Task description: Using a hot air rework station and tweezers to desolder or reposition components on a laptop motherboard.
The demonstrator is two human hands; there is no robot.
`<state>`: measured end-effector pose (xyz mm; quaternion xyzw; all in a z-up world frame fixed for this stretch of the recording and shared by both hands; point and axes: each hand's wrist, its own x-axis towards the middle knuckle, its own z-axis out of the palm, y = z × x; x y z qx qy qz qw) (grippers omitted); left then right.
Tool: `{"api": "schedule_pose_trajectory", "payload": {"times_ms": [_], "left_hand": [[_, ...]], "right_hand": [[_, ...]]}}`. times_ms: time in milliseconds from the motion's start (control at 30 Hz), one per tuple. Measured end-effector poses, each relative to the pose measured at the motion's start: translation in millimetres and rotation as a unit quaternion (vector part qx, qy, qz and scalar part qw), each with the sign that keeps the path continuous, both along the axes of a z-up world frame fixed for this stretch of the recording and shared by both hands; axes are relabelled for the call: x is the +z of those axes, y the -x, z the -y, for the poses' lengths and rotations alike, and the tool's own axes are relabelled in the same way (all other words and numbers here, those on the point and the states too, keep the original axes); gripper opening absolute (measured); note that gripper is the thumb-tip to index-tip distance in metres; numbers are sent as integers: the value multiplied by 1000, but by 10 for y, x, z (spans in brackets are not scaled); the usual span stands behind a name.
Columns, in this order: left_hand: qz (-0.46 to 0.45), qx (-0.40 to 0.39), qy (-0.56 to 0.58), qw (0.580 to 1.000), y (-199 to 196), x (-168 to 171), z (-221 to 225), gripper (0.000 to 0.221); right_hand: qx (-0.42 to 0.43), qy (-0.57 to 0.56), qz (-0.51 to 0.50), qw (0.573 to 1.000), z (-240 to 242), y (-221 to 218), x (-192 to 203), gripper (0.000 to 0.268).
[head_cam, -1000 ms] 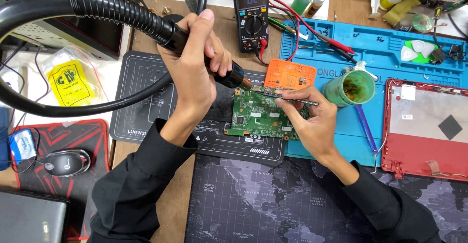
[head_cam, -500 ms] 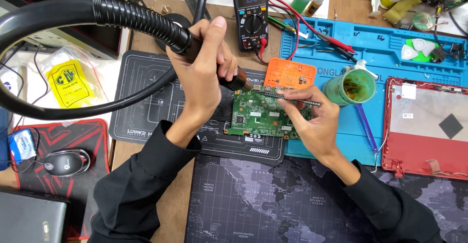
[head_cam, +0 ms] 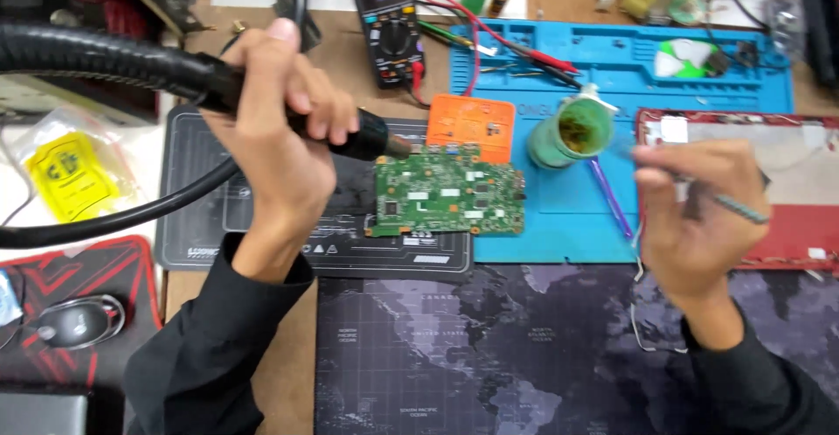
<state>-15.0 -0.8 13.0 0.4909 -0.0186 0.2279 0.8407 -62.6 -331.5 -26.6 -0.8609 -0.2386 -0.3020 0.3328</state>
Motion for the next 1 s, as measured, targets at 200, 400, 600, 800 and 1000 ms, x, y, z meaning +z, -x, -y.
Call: {"api": "schedule_pose_trajectory", "payload": {"times_ms": [200, 400, 600, 800, 1000], "left_hand": [[-10, -17, -2, 1000, 83, -83, 237, 36], [-16, -25, -23, 999, 157, -82, 409, 38], [-15, -15, -19, 1000, 151, 10, 404, 38], [-40, 14, -4, 999, 148, 47, 339, 39], [-37, 24, -26, 999, 166, 6, 247, 39]], "right_hand": [[-44, -58, -18, 997, 480, -141, -442, 22], [-47, -143, -188, 970, 208, -182, -342, 33], [31, -73, -168, 983, 46, -274, -336, 71], [55, -98, -173, 978, -113, -364, -433, 81], [57, -54, -150, 986, -66, -430, -502, 82]]}}
